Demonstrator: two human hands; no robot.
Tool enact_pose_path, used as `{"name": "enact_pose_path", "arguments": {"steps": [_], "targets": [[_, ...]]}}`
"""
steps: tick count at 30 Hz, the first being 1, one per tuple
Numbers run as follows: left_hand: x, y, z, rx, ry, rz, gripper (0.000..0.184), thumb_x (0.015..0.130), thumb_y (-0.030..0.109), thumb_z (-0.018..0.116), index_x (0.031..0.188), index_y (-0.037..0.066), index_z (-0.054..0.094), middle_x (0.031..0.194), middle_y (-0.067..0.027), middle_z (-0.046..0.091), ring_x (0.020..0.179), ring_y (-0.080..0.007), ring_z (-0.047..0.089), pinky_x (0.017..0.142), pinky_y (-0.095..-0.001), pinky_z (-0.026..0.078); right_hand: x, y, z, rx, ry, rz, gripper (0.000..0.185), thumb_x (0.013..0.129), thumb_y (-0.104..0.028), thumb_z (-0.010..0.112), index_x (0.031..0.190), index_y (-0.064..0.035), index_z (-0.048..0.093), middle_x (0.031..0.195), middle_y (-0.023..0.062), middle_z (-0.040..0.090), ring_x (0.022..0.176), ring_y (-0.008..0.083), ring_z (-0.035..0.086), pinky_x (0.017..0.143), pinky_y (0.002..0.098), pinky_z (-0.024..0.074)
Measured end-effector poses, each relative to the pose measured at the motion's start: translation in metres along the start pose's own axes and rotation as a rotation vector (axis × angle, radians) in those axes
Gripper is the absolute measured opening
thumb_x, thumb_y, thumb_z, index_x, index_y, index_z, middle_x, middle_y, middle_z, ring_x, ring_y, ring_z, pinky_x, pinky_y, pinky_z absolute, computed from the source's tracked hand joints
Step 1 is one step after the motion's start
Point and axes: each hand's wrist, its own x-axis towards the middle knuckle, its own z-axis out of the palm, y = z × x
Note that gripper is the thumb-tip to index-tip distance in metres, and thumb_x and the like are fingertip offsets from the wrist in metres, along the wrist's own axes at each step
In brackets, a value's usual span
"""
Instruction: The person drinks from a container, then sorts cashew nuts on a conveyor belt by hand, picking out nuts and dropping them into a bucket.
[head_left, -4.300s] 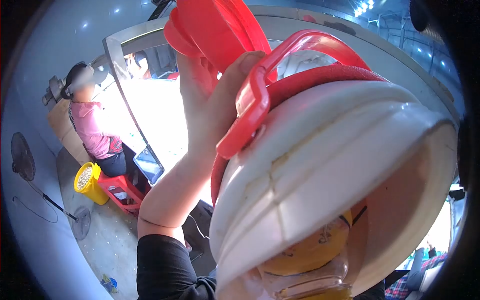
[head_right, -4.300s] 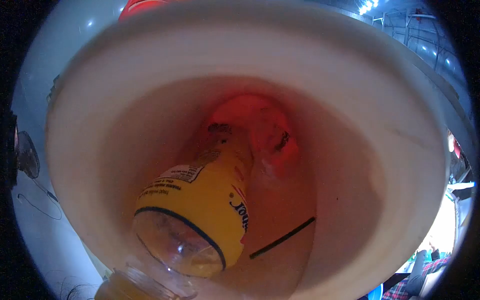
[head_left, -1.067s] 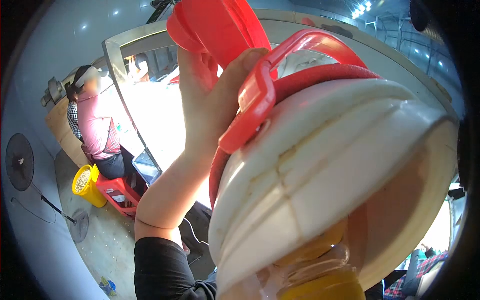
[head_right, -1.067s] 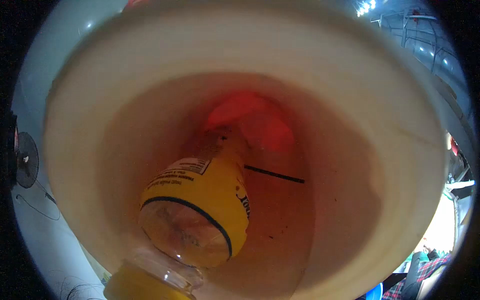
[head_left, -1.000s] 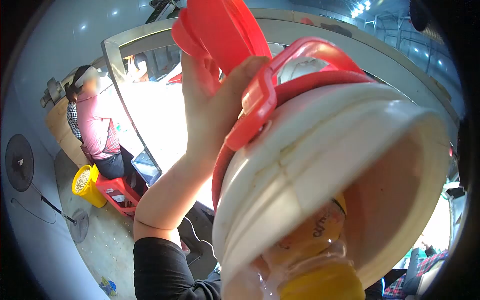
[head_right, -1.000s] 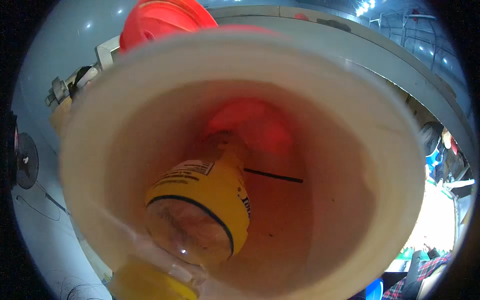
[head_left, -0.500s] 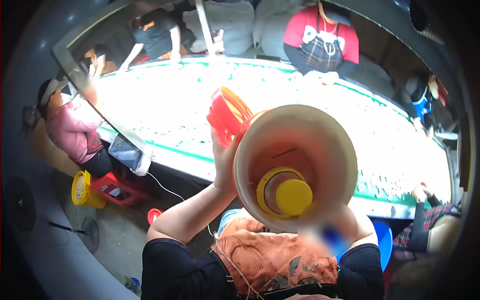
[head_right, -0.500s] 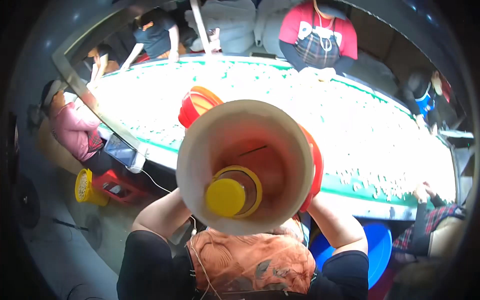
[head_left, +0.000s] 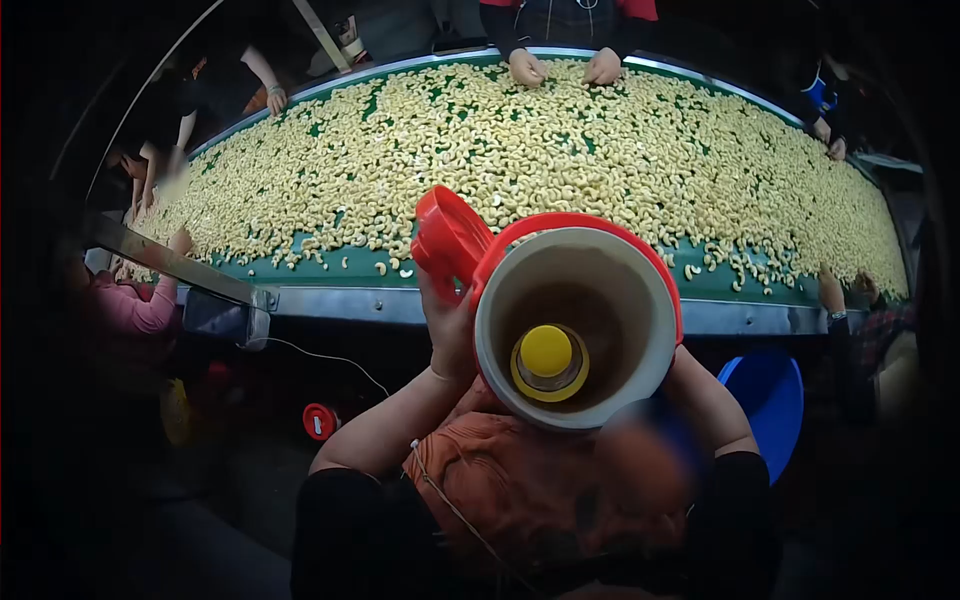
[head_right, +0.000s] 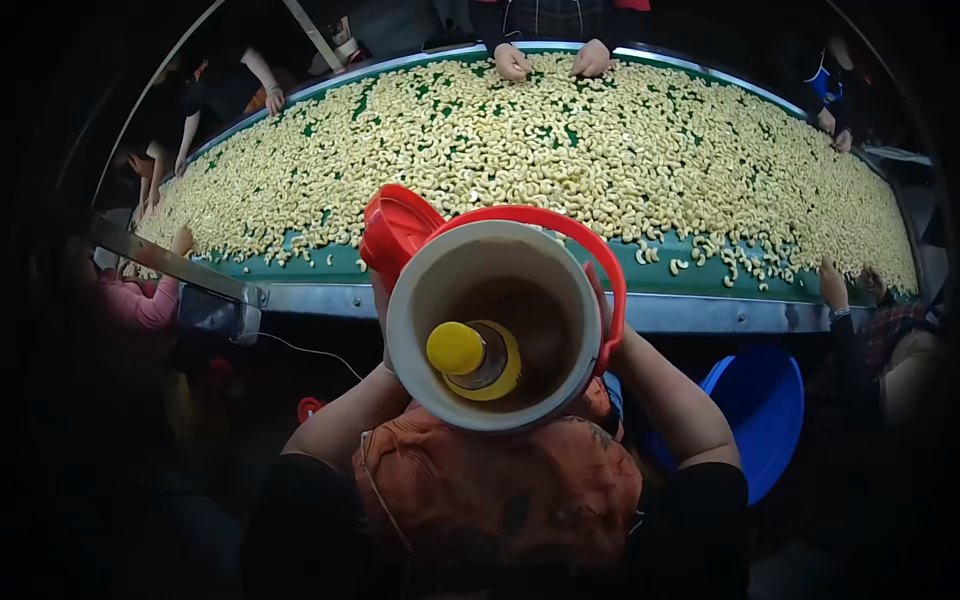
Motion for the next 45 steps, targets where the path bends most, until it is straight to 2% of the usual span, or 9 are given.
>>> {"name": "enact_pose_path", "arguments": {"steps": [3,5,8,11,15,21,24,33,45], "targets": [[0.018,0.008,-0.010,0.415,-0.135,0.199,0.085,0.066,0.015,0.076,0.133,0.005,0.025,0.123,-0.0109,0.043,0.111,-0.0212,0.046,0.090,-0.0351,0.041,0.009,0.008,-0.027,-0.003,-0.028,0.040,0.088,0.078,-0.072,0.026,0.136,-0.0052,0.028,0.136,0.0156,0.035,0.123,0.0257,0.038,0.103,0.0403,0.0316],[0.034,0.046,-0.014,0.954,-0.295,0.467,0.095,0.055,0.025,0.084,0.131,0.005,0.031,0.123,-0.0133,0.044,0.111,-0.0235,0.046,0.089,-0.0356,0.041,0.009,0.004,-0.031,-0.015,-0.044,0.065,0.088,0.078,-0.072,0.024,0.137,-0.0056,0.026,0.136,0.0154,0.035,0.124,0.0253,0.037,0.103,0.0405,0.0312],[0.043,0.109,0.010,1.289,-0.499,0.734,0.097,0.048,0.033,0.086,0.128,0.005,0.038,0.125,-0.0158,0.043,0.112,-0.0276,0.046,0.086,-0.0362,0.041,0.011,0.001,-0.038,0.100,-0.067,0.094,0.082,0.082,-0.067,0.026,0.136,-0.0056,0.028,0.135,0.0155,0.036,0.122,0.0255,0.039,0.102,0.0403,0.0331],[0.031,0.133,0.039,1.006,-0.575,0.365,0.101,0.044,0.034,0.087,0.129,0.007,0.038,0.123,-0.0140,0.046,0.113,-0.0283,0.046,0.088,-0.0394,0.041,0.006,-0.010,-0.034,0.090,-0.061,0.090,0.078,0.083,-0.064,0.026,0.136,-0.0056,0.028,0.135,0.0155,0.037,0.122,0.0256,0.040,0.101,0.0403,0.0338],[0.011,0.124,0.109,1.421,-1.103,0.630,0.090,0.052,0.045,0.080,0.124,0.007,0.042,0.113,-0.0131,0.047,0.102,-0.0307,0.050,0.085,-0.0449,0.042,0.002,-0.019,-0.029,0.073,-0.052,0.092,0.074,0.085,-0.060,0.027,0.135,-0.0056,0.028,0.134,0.0157,0.037,0.121,0.0258,0.041,0.101,0.0402,0.0347],[0.008,0.099,0.146,1.608,-1.120,0.682,0.077,0.059,0.056,0.071,0.112,0.005,0.047,0.101,-0.0136,0.047,0.090,-0.0300,0.051,0.074,-0.0429,0.043,-0.008,-0.033,-0.026,0.051,-0.043,0.095,0.068,0.088,-0.055,0.028,0.134,-0.0056,0.029,0.133,0.0158,0.039,0.120,0.0261,0.042,0.100,0.0402,0.0360],[0.005,0.082,0.149,1.610,-0.960,0.748,0.076,0.062,0.060,0.067,0.108,0.003,0.049,0.094,-0.0141,0.049,0.088,-0.0293,0.051,0.072,-0.0419,0.042,-0.013,-0.038,-0.025,0.047,-0.039,0.107,0.065,0.089,-0.052,0.028,0.134,-0.0056,0.029,0.133,0.0159,0.039,0.120,0.0263,0.043,0.099,0.0401,0.0366],[0.016,0.042,0.176,1.489,-0.713,0.533,0.053,0.074,0.053,0.060,0.077,0.002,0.050,0.077,-0.0137,0.051,0.070,-0.0284,0.053,0.061,-0.0394,0.042,-0.028,-0.057,-0.025,0.009,-0.039,0.140,0.056,0.093,-0.044,0.029,0.133,-0.0056,0.031,0.131,0.0162,0.041,0.118,0.0267,0.044,0.098,0.0401,0.0386],[0.019,0.014,0.212,1.722,-0.632,0.365,0.047,0.084,0.049,0.048,0.077,0.003,0.053,0.070,-0.0141,0.055,0.070,-0.0315,0.057,0.065,-0.0403,0.045,-0.051,-0.075,-0.040,0.093,0.056,0.168,0.043,0.095,-0.032,0.034,0.128,-0.0039,0.038,0.125,0.0150,0.048,0.111,0.0257,0.051,0.092,0.0373,0.0450]]}}
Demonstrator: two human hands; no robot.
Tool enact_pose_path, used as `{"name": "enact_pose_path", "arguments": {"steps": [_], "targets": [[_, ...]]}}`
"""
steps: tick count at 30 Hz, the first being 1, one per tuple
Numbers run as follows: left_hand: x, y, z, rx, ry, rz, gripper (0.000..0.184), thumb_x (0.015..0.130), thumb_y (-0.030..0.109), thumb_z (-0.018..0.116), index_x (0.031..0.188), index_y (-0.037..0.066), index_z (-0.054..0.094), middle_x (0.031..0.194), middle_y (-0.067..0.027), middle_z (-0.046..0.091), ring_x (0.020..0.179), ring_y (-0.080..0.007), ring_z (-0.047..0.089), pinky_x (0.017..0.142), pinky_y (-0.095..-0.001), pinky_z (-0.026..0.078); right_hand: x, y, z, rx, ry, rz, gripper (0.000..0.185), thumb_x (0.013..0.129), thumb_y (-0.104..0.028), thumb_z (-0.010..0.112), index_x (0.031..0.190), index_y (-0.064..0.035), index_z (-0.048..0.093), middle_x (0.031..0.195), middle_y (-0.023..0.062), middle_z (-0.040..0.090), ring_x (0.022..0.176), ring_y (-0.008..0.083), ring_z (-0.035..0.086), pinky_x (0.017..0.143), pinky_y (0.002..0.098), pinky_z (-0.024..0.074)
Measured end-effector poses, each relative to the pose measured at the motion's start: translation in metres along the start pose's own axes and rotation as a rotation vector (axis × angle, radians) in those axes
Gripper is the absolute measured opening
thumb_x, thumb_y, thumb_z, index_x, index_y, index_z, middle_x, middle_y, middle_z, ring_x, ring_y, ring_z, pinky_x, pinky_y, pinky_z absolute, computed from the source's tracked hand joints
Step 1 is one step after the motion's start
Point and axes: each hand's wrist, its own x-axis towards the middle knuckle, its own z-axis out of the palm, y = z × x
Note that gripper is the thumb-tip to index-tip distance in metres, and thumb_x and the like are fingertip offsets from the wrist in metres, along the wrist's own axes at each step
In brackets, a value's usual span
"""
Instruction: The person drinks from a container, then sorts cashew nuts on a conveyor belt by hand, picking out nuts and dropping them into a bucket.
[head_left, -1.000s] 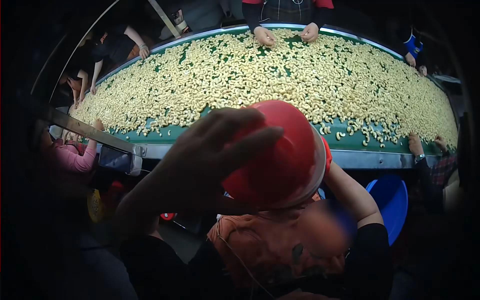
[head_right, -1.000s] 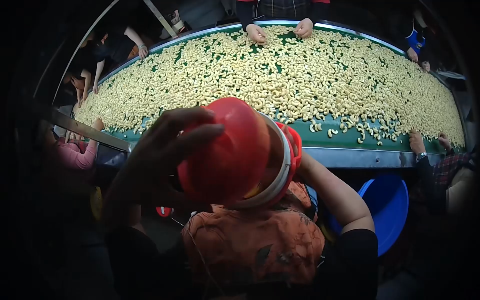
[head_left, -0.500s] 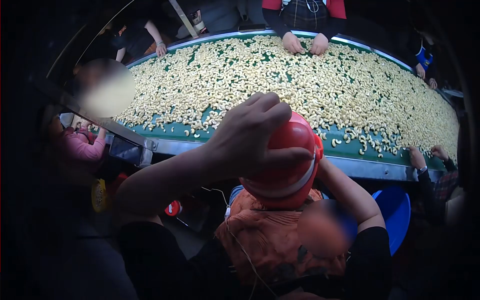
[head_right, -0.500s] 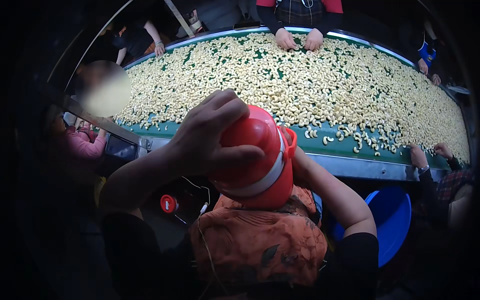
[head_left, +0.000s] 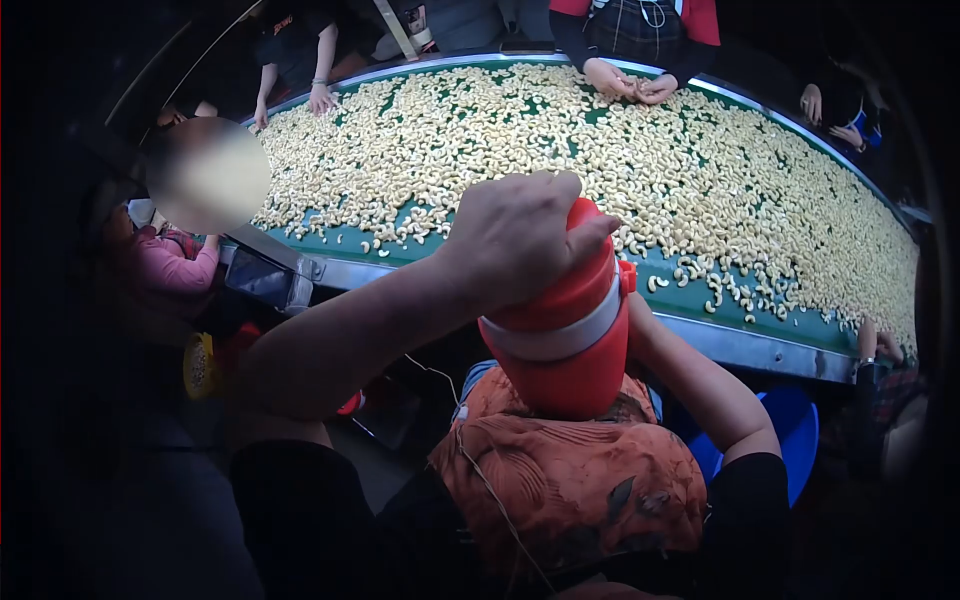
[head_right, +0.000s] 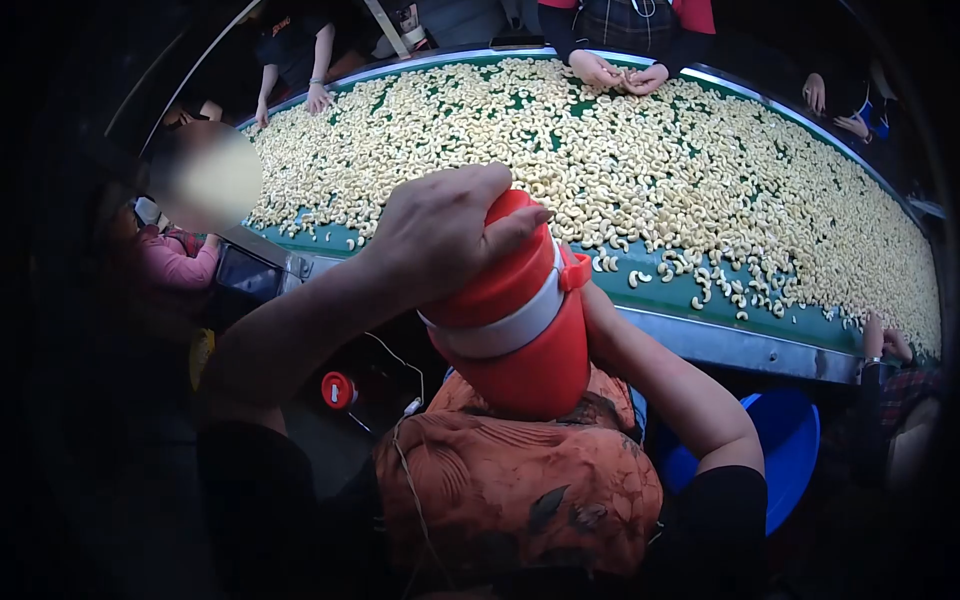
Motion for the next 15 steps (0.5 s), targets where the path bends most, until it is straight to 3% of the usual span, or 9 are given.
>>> {"name": "enact_pose_path", "arguments": {"steps": [6,9,12,14,15], "targets": [[0.005,0.017,-0.005,-0.006,-0.053,0.053,0.041,0.084,0.044,0.051,0.082,0.003,0.056,0.073,-0.0141,0.058,0.071,-0.0305,0.059,0.064,-0.0387,0.046,-0.016,-0.019,-0.008,-0.048,-0.002,0.026,0.041,0.095,-0.030,0.034,0.126,-0.0034,0.039,0.124,0.0149,0.048,0.110,0.0255,0.052,0.091,0.0374,0.0456],[0.010,0.010,0.002,-0.084,0.028,0.386,0.041,0.081,0.042,0.056,0.089,0.002,0.058,0.075,-0.0139,0.059,0.072,-0.0311,0.060,0.065,-0.0392,0.046,-0.020,-0.020,-0.027,-0.190,-0.022,0.041,0.050,0.096,-0.037,0.029,0.132,-0.0031,0.030,0.130,0.0181,0.041,0.116,0.0276,0.046,0.097,0.0384,0.0417],[0.018,0.010,0.010,-0.088,0.092,0.574,0.044,0.077,0.041,0.061,0.095,0.002,0.058,0.075,-0.0138,0.060,0.072,-0.0316,0.060,0.066,-0.0396,0.046,-0.021,-0.016,-0.038,-0.170,-0.107,-0.024,0.046,0.096,-0.032,0.033,0.131,-0.0026,0.032,0.129,0.0181,0.042,0.114,0.0270,0.048,0.095,0.0374,0.0436],[0.023,0.012,0.012,-0.248,-0.028,0.511,0.047,0.078,0.043,0.060,0.099,0.002,0.059,0.082,-0.0138,0.062,0.077,-0.0299,0.060,0.071,-0.0371,0.047,-0.021,-0.013,-0.049,-0.195,-0.135,-0.126,0.050,0.094,-0.036,0.037,0.130,-0.0030,0.034,0.127,0.0167,0.044,0.113,0.0254,0.049,0.096,0.0375,0.0417],[0.028,0.008,0.015,-0.565,-0.153,0.352,0.046,0.080,0.043,0.058,0.101,0.002,0.058,0.088,-0.0142,0.062,0.083,-0.0270,0.060,0.075,-0.0358,0.046,-0.023,-0.016,-0.049,-0.210,-0.134,-0.140,0.050,0.094,-0.037,0.037,0.130,-0.0032,0.035,0.127,0.0163,0.044,0.113,0.0251,0.049,0.096,0.0374,0.0413]]}}
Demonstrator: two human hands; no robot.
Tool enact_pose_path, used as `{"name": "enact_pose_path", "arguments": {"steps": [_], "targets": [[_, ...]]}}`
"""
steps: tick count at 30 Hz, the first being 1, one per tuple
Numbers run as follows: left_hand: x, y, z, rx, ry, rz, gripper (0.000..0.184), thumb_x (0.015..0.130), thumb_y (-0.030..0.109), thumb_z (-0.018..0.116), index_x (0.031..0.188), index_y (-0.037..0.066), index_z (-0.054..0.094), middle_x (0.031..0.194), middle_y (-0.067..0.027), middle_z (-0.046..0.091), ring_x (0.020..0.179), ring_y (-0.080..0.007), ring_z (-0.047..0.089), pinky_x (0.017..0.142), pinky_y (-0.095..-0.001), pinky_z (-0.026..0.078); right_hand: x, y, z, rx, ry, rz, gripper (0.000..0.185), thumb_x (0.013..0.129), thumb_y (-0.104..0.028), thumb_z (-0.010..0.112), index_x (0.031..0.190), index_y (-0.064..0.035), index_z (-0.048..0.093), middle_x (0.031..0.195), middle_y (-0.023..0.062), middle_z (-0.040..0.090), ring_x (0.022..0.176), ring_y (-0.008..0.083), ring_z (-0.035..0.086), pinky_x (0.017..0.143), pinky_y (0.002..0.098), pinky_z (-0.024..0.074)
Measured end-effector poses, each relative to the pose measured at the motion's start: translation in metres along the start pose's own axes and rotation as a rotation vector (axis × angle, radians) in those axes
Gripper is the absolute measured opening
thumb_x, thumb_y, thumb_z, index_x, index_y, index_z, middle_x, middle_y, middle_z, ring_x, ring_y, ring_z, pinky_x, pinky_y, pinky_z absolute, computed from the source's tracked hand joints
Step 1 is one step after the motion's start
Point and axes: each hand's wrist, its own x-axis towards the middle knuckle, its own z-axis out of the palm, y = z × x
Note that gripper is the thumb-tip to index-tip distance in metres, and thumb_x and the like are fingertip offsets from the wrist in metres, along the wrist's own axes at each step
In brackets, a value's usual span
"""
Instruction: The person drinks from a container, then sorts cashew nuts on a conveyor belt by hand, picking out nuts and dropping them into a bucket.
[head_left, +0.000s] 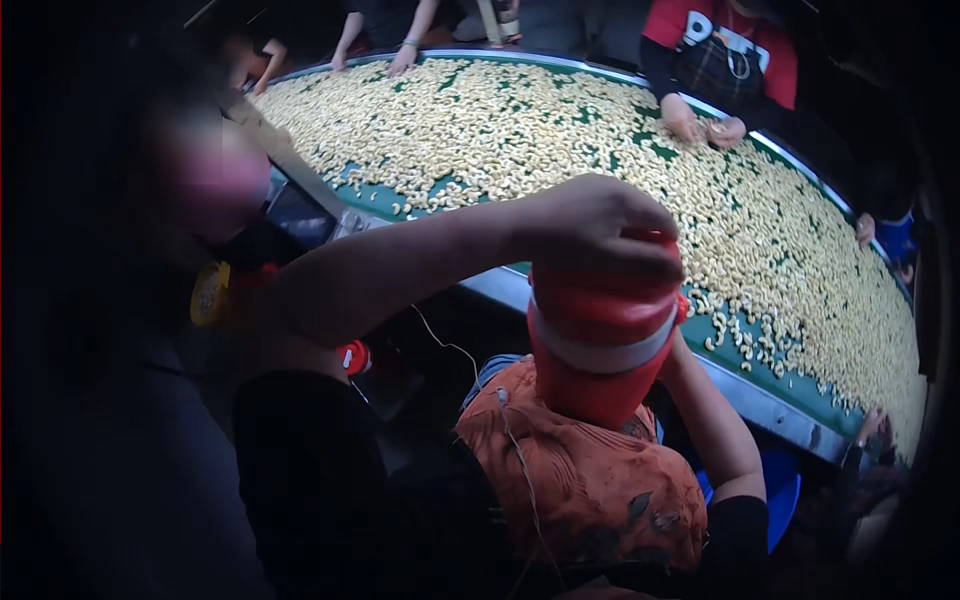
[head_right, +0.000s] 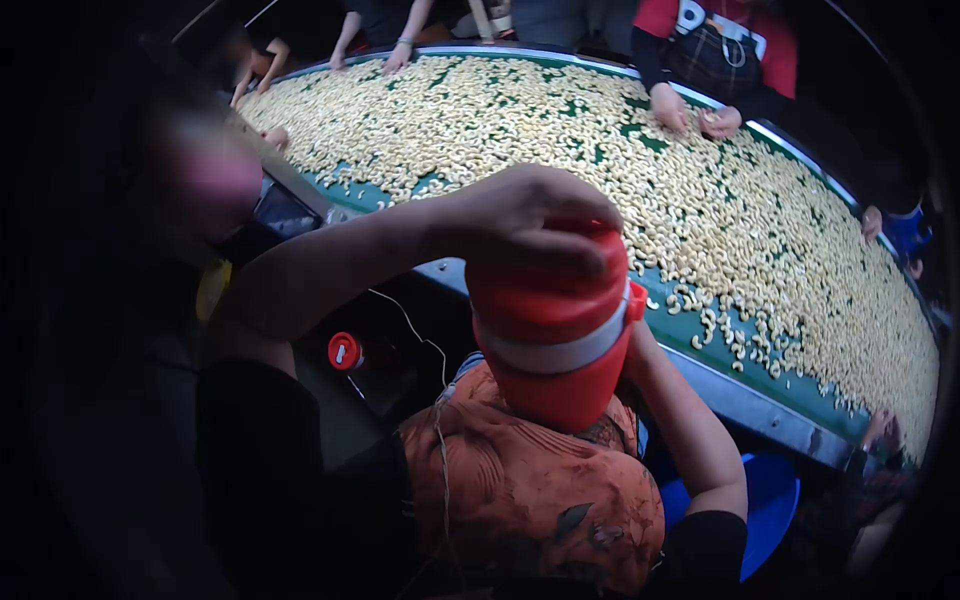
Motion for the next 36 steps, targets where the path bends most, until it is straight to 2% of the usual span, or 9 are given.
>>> {"name": "enact_pose_path", "arguments": {"steps": [3,5,8,9,11,14,17,28,36], "targets": [[0.000,-0.049,0.006,-0.374,0.114,-0.402,0.046,0.085,0.039,0.051,0.113,0.003,0.055,0.104,-0.0139,0.060,0.097,-0.0186,0.055,0.086,-0.0325,0.041,-0.005,-0.009,-0.005,-0.061,0.027,-0.020,0.051,0.093,-0.039,0.036,0.130,-0.0041,0.035,0.126,0.0152,0.046,0.113,0.0243,0.048,0.096,0.0372,0.0401],[-0.026,-0.092,0.039,-0.300,-0.303,-0.732,0.044,0.085,0.031,0.053,0.121,0.005,0.051,0.119,-0.0120,0.054,0.103,-0.0211,0.052,0.087,-0.0332,0.041,-0.009,-0.015,-0.007,-0.107,0.033,-0.033,0.052,0.093,-0.041,0.036,0.130,-0.0046,0.036,0.125,0.0145,0.046,0.113,0.0237,0.048,0.096,0.0370,0.0393],[-0.032,-0.029,0.036,-0.327,-0.092,-0.841,0.036,0.081,0.028,0.059,0.111,0.007,0.059,0.101,-0.0096,0.063,0.089,-0.0192,0.058,0.076,-0.0337,0.046,-0.014,-0.026,-0.013,-0.175,0.049,-0.057,0.053,0.092,-0.043,0.035,0.130,-0.0055,0.037,0.124,0.0133,0.048,0.113,0.0229,0.048,0.096,0.0368,0.0382],[-0.031,-0.061,0.051,-0.787,0.233,-0.809,0.035,0.079,0.026,0.063,0.105,0.003,0.060,0.090,-0.0098,0.064,0.080,-0.0176,0.060,0.070,-0.0293,0.047,-0.013,-0.029,-0.014,-0.202,0.057,-0.058,0.054,0.092,-0.044,0.035,0.130,-0.0058,0.037,0.123,0.0129,0.048,0.113,0.0226,0.048,0.096,0.0367,0.0378],[-0.018,-0.023,0.015,-0.804,0.520,-0.962,0.031,0.079,0.021,0.063,0.101,-0.002,0.059,0.087,-0.0101,0.064,0.078,-0.0164,0.060,0.067,-0.0258,0.047,-0.011,-0.036,-0.014,-0.253,0.067,-0.053,0.055,0.092,-0.046,0.035,0.130,-0.0063,0.038,0.122,0.0122,0.049,0.113,0.0220,0.048,0.096,0.0366,0.0370],[-0.029,0.031,-0.020,-0.610,0.609,-0.217,0.027,0.081,0.018,0.060,0.098,-0.002,0.059,0.083,-0.0084,0.064,0.078,-0.0163,0.060,0.068,-0.0255,0.047,-0.007,-0.043,-0.012,-0.327,0.065,-0.048,0.056,0.091,-0.048,0.034,0.130,-0.0072,0.039,0.121,0.0111,0.050,0.114,0.0212,0.047,0.097,0.0364,0.0358],[-0.061,0.089,-0.036,-0.334,0.674,-0.125,0.026,0.079,0.016,0.061,0.098,-0.002,0.060,0.083,-0.0077,0.063,0.077,-0.0155,0.060,0.068,-0.0253,0.047,0.001,-0.047,-0.007,-0.411,0.061,-0.028,0.058,0.091,-0.050,0.033,0.129,-0.0080,0.040,0.120,0.0099,0.052,0.114,0.0203,0.047,0.097,0.0361,0.0347],[-0.190,0.231,-0.043,0.571,1.083,-0.604,0.025,0.075,0.012,0.065,0.096,0.001,0.061,0.083,-0.0053,0.061,0.075,-0.0126,0.059,0.068,-0.0249,0.047,0.003,-0.079,-0.034,-0.513,0.129,0.070,0.057,0.090,-0.053,0.036,0.127,-0.0102,0.044,0.111,0.0042,0.058,0.108,0.0155,0.050,0.095,0.0333,0.0356],[-0.340,0.150,0.052,0.215,1.200,-1.291,0.031,0.074,0.012,0.067,0.103,0.004,0.060,0.088,-0.0029,0.062,0.082,-0.0113,0.059,0.076,-0.0256,0.046,-0.063,-0.110,-0.101,-0.429,0.252,0.051,0.050,0.092,-0.045,0.040,0.127,-0.0100,0.043,0.109,0.0018,0.055,0.104,0.0134,0.050,0.094,0.0311,0.0373]]}}
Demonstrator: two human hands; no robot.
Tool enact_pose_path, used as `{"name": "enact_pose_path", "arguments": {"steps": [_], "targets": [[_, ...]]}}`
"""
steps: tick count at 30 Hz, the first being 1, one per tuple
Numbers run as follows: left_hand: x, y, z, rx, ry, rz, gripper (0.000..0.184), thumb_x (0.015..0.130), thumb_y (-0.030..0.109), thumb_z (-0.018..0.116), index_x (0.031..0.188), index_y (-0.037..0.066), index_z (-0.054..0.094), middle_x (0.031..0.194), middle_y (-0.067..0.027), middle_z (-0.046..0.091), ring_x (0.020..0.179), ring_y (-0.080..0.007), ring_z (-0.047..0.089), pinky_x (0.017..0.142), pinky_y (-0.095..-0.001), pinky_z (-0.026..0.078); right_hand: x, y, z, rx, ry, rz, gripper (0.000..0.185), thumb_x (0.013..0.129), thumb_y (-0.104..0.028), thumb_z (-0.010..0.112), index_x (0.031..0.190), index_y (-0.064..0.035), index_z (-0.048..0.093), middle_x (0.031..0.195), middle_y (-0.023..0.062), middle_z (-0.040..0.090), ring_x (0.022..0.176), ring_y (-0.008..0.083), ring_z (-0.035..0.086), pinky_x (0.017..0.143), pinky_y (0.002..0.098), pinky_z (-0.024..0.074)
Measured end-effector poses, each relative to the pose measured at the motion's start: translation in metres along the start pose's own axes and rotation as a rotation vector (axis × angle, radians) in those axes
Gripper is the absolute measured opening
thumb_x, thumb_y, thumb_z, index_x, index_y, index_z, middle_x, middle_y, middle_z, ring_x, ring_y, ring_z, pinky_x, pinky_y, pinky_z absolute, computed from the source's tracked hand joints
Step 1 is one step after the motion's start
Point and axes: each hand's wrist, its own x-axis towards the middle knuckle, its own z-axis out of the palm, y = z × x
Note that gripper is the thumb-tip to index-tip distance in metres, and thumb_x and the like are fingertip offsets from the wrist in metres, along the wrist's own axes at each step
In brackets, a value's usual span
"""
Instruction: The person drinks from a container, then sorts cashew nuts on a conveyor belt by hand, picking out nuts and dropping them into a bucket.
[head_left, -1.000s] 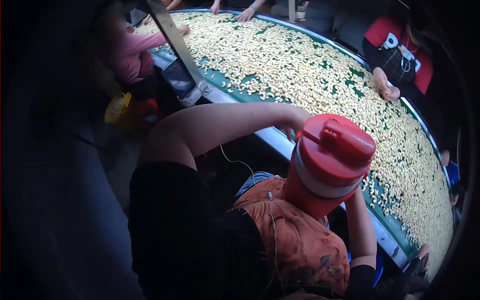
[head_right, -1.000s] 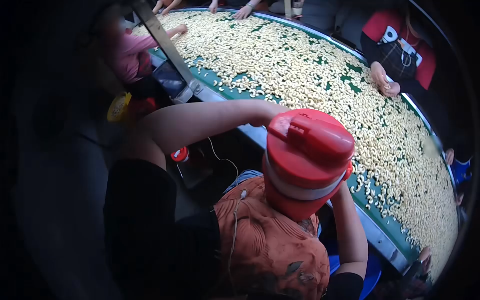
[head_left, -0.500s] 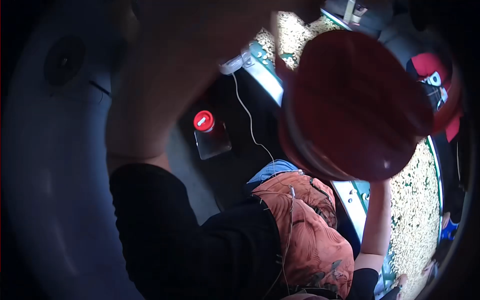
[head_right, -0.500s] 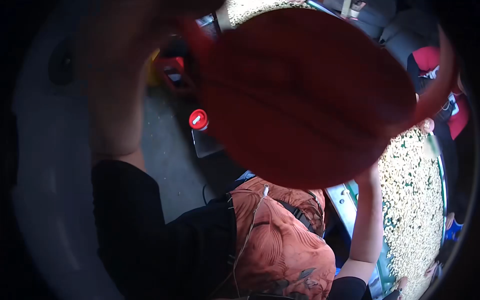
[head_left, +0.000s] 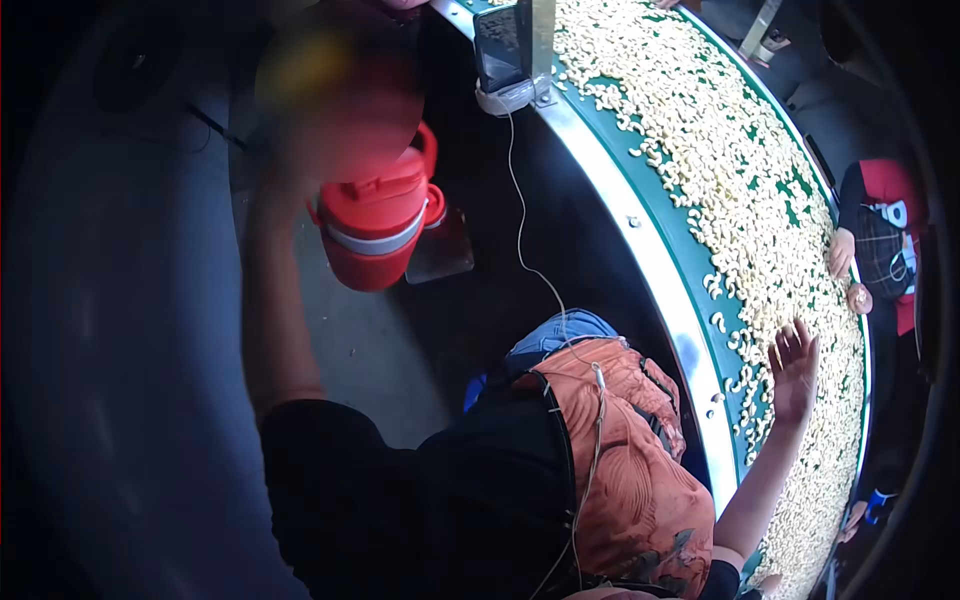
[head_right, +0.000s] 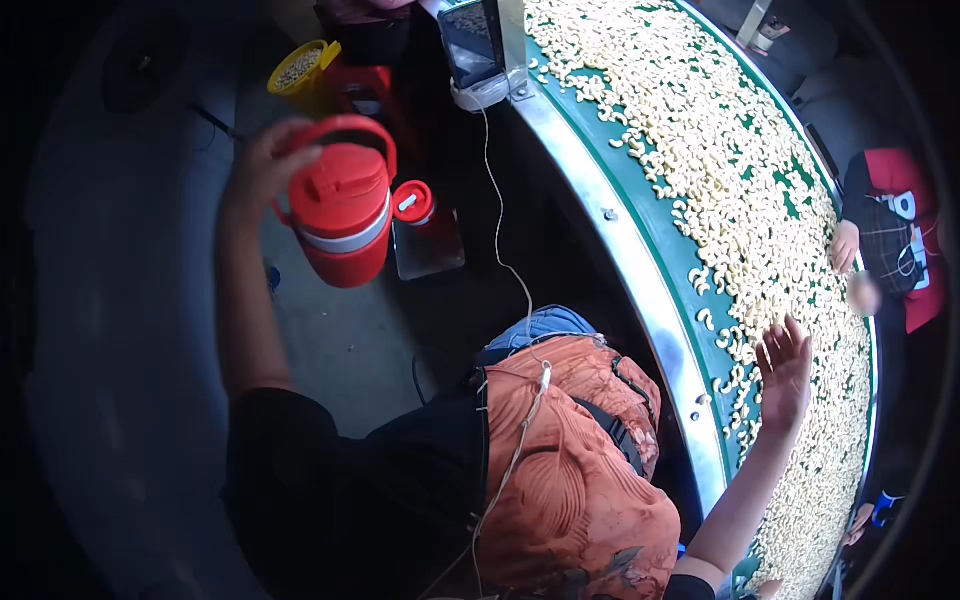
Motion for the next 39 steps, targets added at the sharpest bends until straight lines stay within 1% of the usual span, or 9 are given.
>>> {"name": "enact_pose_path", "arguments": {"steps": [5,11,16,23,24,27,31,36,39], "targets": [[-0.024,-0.203,0.053,-0.397,0.248,-0.515,0.012,0.076,0.004,0.059,0.088,0.001,0.057,0.057,-0.0001,0.051,0.040,-0.0066,0.042,0.037,-0.0217,0.033,-0.024,0.014,-0.042,0.034,0.203,0.077,0.052,0.091,-0.046,0.040,0.128,-0.0079,0.042,0.113,0.0040,0.051,0.106,0.0161,0.047,0.094,0.0327,0.0367],[-0.059,-0.354,0.145,-0.839,0.452,-0.910,0.008,0.076,0.003,0.050,0.068,0.003,0.050,0.049,-0.0027,0.046,0.039,-0.0133,0.043,0.040,-0.0266,0.037,-0.040,0.014,-0.053,0.013,0.223,0.089,0.054,0.090,-0.047,0.043,0.128,-0.0083,0.041,0.116,0.0054,0.048,0.108,0.0165,0.045,0.097,0.0338,0.0344],[-0.061,-0.408,0.179,-0.585,0.299,-1.281,0.022,0.076,0.008,0.048,0.097,0.007,0.054,0.099,-0.0132,0.055,0.091,-0.0301,0.056,0.071,-0.0488,0.047,-0.055,0.015,-0.042,-0.037,0.269,0.080,0.051,0.090,-0.045,0.044,0.127,-0.0089,0.043,0.113,0.0043,0.051,0.104,0.0152,0.048,0.095,0.0323,0.0362],[-0.083,-0.466,0.237,-0.834,0.313,-1.106,0.037,0.083,0.029,0.045,0.119,0.019,0.046,0.116,-0.0041,0.053,0.105,-0.0273,0.053,0.079,-0.0558,0.044,-0.091,0.006,0.005,-0.124,0.353,-0.057,0.025,0.087,-0.017,0.056,0.107,-0.0024,0.056,0.089,0.0010,0.057,0.082,0.0083,0.054,0.073,0.0214,0.0425],[-0.086,-0.480,0.239,-0.939,0.354,-1.069,0.046,0.079,0.022,0.054,0.122,0.011,0.043,0.126,-0.0135,0.043,0.110,-0.0354,0.045,0.080,-0.0615,0.042,-0.099,0.000,0.013,-0.116,0.163,-0.068,0.019,0.085,-0.012,0.057,0.100,-0.0007,0.057,0.087,0.0024,0.056,0.079,0.0080,0.053,0.070,0.0209,0.0414],[-0.087,-0.458,0.239,-0.803,0.211,-1.111,0.042,0.084,0.037,0.045,0.122,0.020,0.043,0.120,-0.0025,0.051,0.105,-0.0254,0.052,0.077,-0.0537,0.045,-0.138,-0.028,0.092,-0.130,-0.172,-0.132,0.013,0.071,0.000,0.058,0.084,0.0015,0.062,0.077,0.0041,0.054,0.076,0.0148,0.048,0.070,0.0276,0.0382],[-0.091,-0.441,0.228,-0.841,0.130,-1.086,0.039,0.087,0.039,0.040,0.117,0.016,0.051,0.112,-0.0050,0.057,0.099,-0.0218,0.056,0.070,-0.0476,0.049,-0.166,-0.050,0.130,-0.010,-0.829,-0.374,0.019,0.078,-0.015,0.064,0.087,0.0018,0.063,0.077,0.0080,0.054,0.074,0.0193,0.051,0.069,0.0297,0.0389],[-0.061,-0.386,0.208,-0.040,0.900,-0.765,0.026,0.082,0.022,0.052,0.101,0.006,0.061,0.099,-0.0102,0.061,0.088,-0.0246,0.059,0.075,-0.0348,0.049,-0.185,-0.051,0.117,0.222,-1.042,-0.498,0.018,0.080,-0.016,0.062,0.086,0.0018,0.061,0.077,0.0077,0.054,0.075,0.0186,0.052,0.068,0.0293,0.0400],[-0.071,-0.180,0.202,-0.120,1.106,-0.435,0.025,0.088,0.015,0.045,0.105,0.004,0.060,0.100,-0.0117,0.060,0.090,-0.0213,0.058,0.079,-0.0292,0.047,-0.196,-0.054,0.083,0.219,-1.042,-0.525,0.017,0.080,-0.014,0.062,0.087,0.0017,0.059,0.078,0.0073,0.054,0.077,0.0177,0.053,0.068,0.0288,0.0407]]}}
